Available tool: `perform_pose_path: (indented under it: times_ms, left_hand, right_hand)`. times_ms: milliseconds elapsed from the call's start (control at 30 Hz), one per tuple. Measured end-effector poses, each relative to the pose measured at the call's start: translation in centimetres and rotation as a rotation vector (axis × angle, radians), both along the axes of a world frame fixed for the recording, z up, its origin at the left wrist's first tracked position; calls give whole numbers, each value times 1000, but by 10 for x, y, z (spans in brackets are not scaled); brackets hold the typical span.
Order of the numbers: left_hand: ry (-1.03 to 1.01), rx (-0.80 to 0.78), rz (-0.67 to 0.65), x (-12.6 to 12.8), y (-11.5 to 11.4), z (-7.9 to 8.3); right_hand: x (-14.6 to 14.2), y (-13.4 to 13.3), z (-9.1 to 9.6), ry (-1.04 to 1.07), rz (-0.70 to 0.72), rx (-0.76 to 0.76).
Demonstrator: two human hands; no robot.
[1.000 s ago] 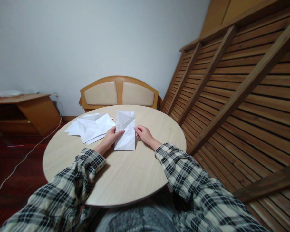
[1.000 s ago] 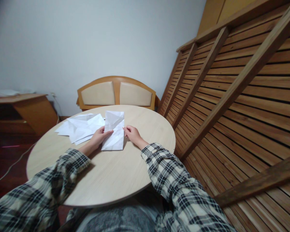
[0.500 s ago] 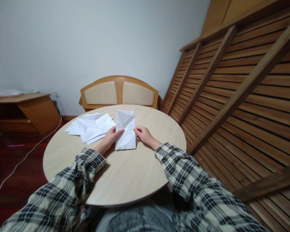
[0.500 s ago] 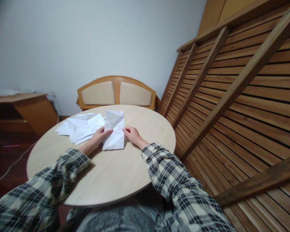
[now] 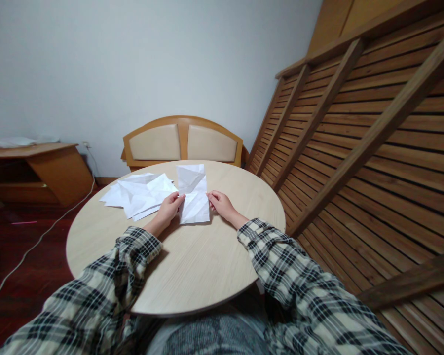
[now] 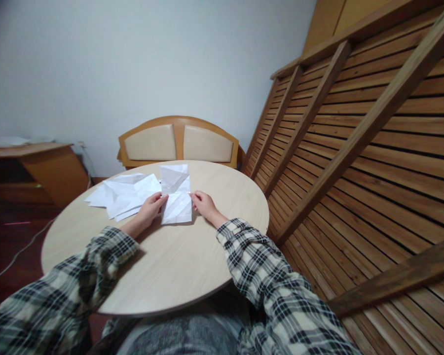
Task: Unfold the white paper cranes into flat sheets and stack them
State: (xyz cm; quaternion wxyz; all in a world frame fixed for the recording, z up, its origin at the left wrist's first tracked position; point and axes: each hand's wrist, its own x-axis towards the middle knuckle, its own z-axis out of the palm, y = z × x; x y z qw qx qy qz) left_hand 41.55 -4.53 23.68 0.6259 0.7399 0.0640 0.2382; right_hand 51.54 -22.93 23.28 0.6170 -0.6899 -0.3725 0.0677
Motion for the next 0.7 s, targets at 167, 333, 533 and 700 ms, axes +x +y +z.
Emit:
perform_pose_path:
  times_ms: [167,333,533,700]
  left_hand:
    - [-32,2,48,1,2,0]
    - [-24,-63,4,1,-1,1]
    - [55,-90,-156,-3,-6,3]
    - [76,-70,-167,-2,-5,-2]
  right_hand:
    - [-4,0,-1,0,114,-58]
    - [-3,-1,-2,-83,67,-72]
    - [0,-2,1,-155,-27,-32]
    - [0,-1,2,-182,-63,-39]
